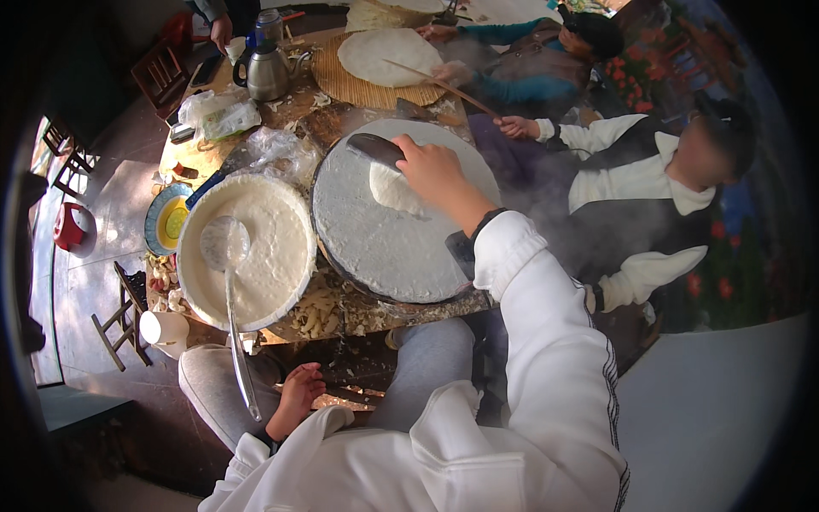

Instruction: The person scoops batter onto a hot griddle, spreads it into a thin circle, cooks it, then peels and folds the crepe. They repeat this process multiple times, stacking the finished crepes.

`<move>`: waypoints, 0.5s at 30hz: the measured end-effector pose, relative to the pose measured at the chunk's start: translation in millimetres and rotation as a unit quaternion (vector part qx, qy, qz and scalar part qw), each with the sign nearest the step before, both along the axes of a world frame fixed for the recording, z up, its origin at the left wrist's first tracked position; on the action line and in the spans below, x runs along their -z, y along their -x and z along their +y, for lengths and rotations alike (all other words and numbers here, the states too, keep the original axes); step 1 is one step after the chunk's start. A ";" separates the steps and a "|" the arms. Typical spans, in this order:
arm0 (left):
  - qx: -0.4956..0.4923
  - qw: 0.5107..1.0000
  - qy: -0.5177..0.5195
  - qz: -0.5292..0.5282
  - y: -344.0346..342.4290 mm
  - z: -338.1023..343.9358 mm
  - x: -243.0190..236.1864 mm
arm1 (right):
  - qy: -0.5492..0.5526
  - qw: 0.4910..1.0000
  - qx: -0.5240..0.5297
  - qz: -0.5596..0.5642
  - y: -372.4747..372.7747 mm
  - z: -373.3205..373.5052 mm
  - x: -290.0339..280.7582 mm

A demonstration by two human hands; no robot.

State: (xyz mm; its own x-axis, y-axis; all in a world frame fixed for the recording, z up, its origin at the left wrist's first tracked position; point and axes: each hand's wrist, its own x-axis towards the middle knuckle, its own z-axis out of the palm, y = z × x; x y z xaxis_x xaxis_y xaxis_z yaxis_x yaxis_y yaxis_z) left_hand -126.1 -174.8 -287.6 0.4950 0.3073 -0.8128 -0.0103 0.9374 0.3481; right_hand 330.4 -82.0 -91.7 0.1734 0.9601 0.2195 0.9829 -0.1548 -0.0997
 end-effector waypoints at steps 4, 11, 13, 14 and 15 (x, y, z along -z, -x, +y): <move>-0.014 0.999 -0.016 0.024 6.4 2.1 -0.1 | 0.002 0.999 0.034 -0.035 -12.1 21.0 -17.1; 0.002 1.000 -0.012 0.015 1.7 1.3 8.4 | 0.098 0.983 -0.154 -0.022 -27.0 -26.6 -18.6; 0.008 1.000 -0.011 0.012 -0.4 1.0 9.0 | 0.080 0.974 -0.209 -0.032 -35.1 -47.8 -21.6; 0.005 1.000 -0.010 0.015 -0.9 0.7 8.7 | 0.073 0.970 -0.231 -0.031 -38.9 -57.5 -24.2; 0.008 1.000 -0.014 0.007 -0.7 0.9 8.0 | 0.052 0.961 -0.272 -0.022 -42.5 -66.9 -27.6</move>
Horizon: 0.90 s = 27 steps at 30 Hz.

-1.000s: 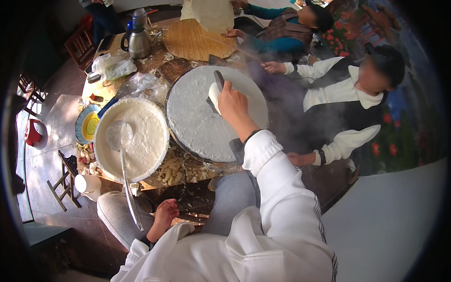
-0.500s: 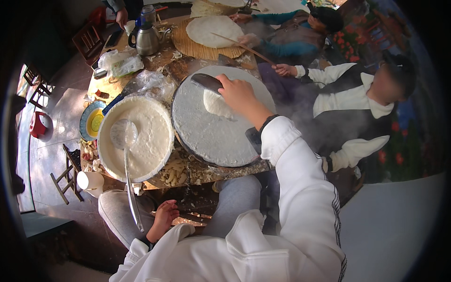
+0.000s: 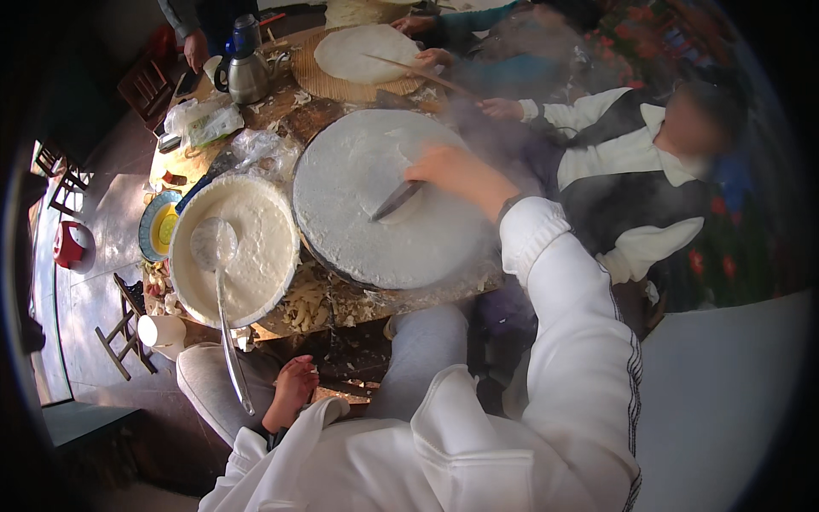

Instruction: The person scoops batter onto a hot griddle, spreads it into a thin circle, cooks it, then peels and folds the crepe. They repeat this process multiple times, stacking the finished crepes.

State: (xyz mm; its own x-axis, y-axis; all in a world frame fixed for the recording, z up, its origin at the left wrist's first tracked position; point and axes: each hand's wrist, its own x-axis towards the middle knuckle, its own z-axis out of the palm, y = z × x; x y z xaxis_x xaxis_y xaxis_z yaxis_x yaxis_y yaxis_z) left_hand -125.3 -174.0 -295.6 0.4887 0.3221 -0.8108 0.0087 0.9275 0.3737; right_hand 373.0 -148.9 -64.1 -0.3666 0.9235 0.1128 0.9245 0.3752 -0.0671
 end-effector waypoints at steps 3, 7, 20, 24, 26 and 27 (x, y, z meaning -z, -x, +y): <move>0.003 1.000 -0.006 -0.004 2.3 1.4 -3.5 | 0.033 0.994 0.102 0.015 -4.1 -31.8 -10.9; 0.006 1.000 -0.003 -0.017 1.7 0.7 -6.0 | 0.022 0.914 0.405 -0.017 22.7 -73.3 -7.7; 0.004 0.998 -0.003 -0.063 3.7 -0.6 -18.2 | -0.017 0.768 0.632 0.108 136.6 48.4 26.1; 0.005 0.998 0.009 -0.066 0.5 0.6 -17.6 | -0.068 0.798 0.593 0.083 89.6 78.6 18.1; 0.009 0.998 0.005 -0.060 -0.6 0.9 -18.3 | -0.061 0.789 0.611 0.027 52.7 75.5 9.1; 0.011 0.998 0.004 -0.057 -1.1 1.0 -19.0 | -0.051 0.790 0.611 0.001 38.4 70.5 7.9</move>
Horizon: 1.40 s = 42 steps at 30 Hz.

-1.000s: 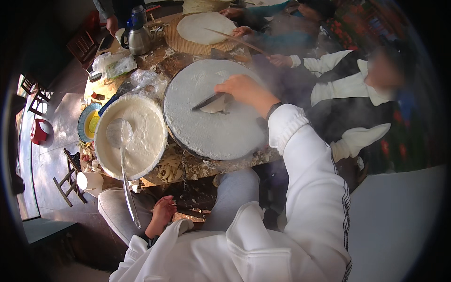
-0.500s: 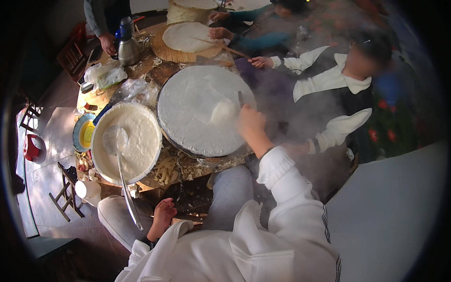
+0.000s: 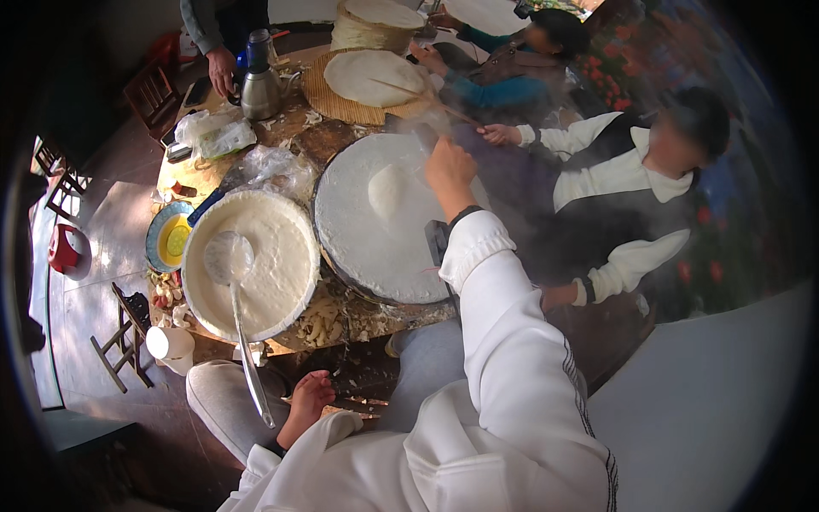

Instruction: The person scoops batter onto a hot griddle, spreads it into a thin circle, cooks it, then peels and folds the crepe. They repeat this process multiple times, stacking the finished crepes.

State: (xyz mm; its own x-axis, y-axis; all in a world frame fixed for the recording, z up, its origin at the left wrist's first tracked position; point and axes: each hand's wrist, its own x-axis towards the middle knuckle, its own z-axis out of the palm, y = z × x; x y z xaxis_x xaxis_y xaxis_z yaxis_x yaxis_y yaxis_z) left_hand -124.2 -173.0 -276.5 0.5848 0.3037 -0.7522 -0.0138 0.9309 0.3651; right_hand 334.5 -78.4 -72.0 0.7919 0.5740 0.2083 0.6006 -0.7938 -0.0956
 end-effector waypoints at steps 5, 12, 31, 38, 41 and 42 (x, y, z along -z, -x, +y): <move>0.004 1.000 -0.003 0.010 -1.4 2.2 -2.8 | 0.041 0.994 -0.099 -0.028 -10.5 -17.1 20.9; -0.009 1.000 0.002 -0.017 -1.4 -1.1 0.6 | 0.073 0.931 -0.355 0.037 45.1 -55.5 13.8; -0.023 0.999 -0.018 -0.042 13.3 -3.0 -15.0 | -0.007 0.974 -0.226 0.007 80.5 -159.2 14.3; -0.012 0.998 -0.012 -0.066 16.5 -6.5 -23.2 | 0.079 0.993 0.088 0.009 133.1 -132.0 10.1; -0.013 0.997 -0.008 -0.071 22.1 -6.0 -26.0 | 0.008 0.999 0.040 0.009 169.4 -83.9 19.9; -0.015 0.997 -0.004 -0.069 24.2 -6.5 -27.0 | -0.002 1.000 0.010 0.019 185.1 -63.2 23.0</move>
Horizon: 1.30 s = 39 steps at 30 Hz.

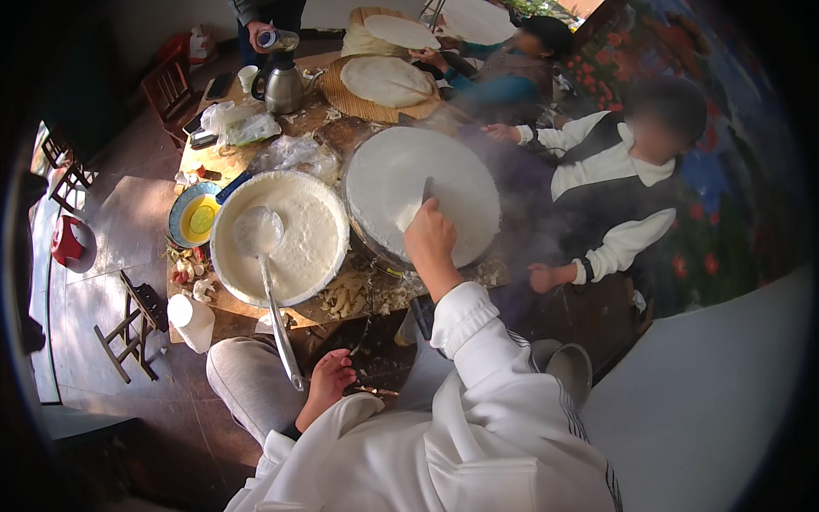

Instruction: The person scoops batter onto a hot griddle, spreads it into a thin circle, cooks it, then peels and folds the crepe. They repeat this process multiple times, stacking the finished crepes.

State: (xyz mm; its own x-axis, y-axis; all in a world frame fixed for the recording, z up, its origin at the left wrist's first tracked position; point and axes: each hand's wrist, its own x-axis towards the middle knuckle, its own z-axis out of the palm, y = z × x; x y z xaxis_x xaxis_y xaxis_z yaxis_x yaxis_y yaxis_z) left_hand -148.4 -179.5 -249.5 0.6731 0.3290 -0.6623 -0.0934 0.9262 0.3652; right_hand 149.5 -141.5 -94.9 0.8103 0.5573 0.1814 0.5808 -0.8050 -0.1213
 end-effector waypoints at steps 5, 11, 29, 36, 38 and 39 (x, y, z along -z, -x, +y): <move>-0.021 0.999 0.007 -0.022 6.2 1.8 -1.6 | -0.056 0.982 -0.172 0.056 95.2 105.9 8.6; -0.013 0.999 -0.010 -0.048 15.7 1.3 6.4 | -0.076 0.961 -0.241 0.114 131.6 138.7 21.8; 0.000 1.000 -0.028 0.014 9.5 -1.2 11.3 | -0.197 0.957 -0.211 0.007 -136.2 -157.5 -29.7; -0.029 0.998 -0.036 0.048 5.3 -9.8 2.4 | -0.105 0.914 -0.342 -0.189 -160.2 -184.2 48.7; -0.032 0.997 -0.050 0.047 4.6 -13.0 -5.1 | -0.119 0.917 -0.326 -0.196 -158.4 -195.3 64.6; -0.028 0.997 -0.050 0.055 3.1 -14.8 -7.8 | -0.126 0.917 -0.320 -0.203 -157.9 -201.4 69.9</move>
